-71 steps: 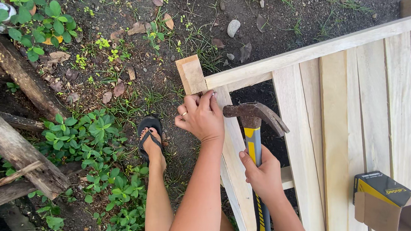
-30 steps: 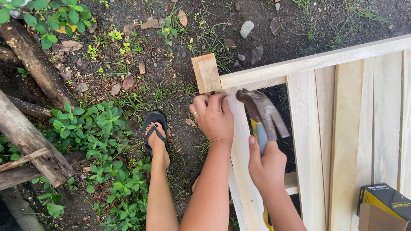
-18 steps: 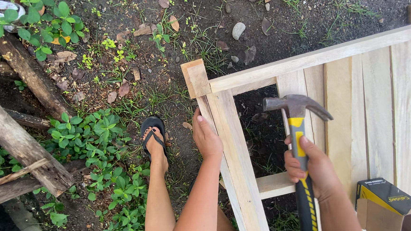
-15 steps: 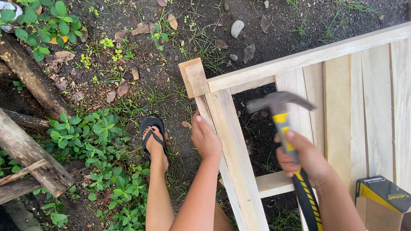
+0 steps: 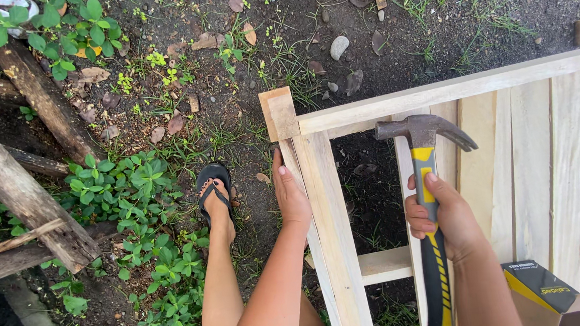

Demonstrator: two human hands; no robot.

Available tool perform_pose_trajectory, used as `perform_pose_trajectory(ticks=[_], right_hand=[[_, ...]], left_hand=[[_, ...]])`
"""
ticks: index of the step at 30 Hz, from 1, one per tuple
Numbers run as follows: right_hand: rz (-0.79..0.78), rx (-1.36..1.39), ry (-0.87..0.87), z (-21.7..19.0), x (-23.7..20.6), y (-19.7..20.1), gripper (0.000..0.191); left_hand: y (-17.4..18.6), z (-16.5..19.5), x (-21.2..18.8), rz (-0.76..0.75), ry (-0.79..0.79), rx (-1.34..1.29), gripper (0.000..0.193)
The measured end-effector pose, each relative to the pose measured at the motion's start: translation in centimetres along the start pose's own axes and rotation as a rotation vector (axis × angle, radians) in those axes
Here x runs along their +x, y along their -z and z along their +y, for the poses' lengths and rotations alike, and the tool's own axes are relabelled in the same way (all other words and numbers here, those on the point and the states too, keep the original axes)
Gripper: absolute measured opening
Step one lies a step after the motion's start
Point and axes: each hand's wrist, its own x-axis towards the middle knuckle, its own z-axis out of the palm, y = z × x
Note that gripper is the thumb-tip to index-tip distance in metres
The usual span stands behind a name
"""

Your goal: The person hammers nails into a wooden slatted bed frame outdoors, taking nails from a cardboard box and driving them into the slats and side rails. They reposition along the frame, hold boards steady with one hand, and hammer with the other.

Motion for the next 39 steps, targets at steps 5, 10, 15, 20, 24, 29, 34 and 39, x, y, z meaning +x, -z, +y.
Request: perform_pose_trajectory(ticks=[5, 10, 15, 20, 24, 29, 34, 39], right_hand=[[-0.059, -0.091, -0.151, 1.9, 1.5, -1.7, 0.034], [0.011, -0.24, -0.045, 2.7, 1.8, -2.2, 0.039], [0.297, -0.734, 0.392, 7.1, 0.2, -4.3, 0.026], [0.374, -1.009, 1.032, 9.4, -0.2, -6.1, 0.026], [0.438, -1.216, 0.872, 8.6, 2.1, -8.4, 0.028], [0.485, -1.001, 0.809, 9.2, -2.2, -9.1, 0.023], [0.427, -0.986, 1.247, 8.9, -1.8, -10.0, 0.029], [0.483, -1.002, 0.601, 9.3, 1.9, -10.1, 0.027]], left_hand=[[-0.1, -0.3, 0.2, -0.09, 0.122, -0.141, 0.075], [0.0, -0.2, 0.2, -0.071, 0.085, -0.114, 0.077], [0.1, 0.0, 0.4, -0.054, 0.024, -0.081, 0.075], [0.2, -0.6, 0.6, -0.033, -0.002, -0.065, 0.073], [0.2, -0.6, 0.9, -0.01, -0.01, -0.032, 0.071], [0.2, -0.8, 1.0, -0.006, -0.016, -0.013, 0.068], [0.4, -1.0, 0.9, -0.01, -0.007, -0.016, 0.068], [0.5, -0.6, 0.8, -0.007, -0.001, 0.026, 0.067]])
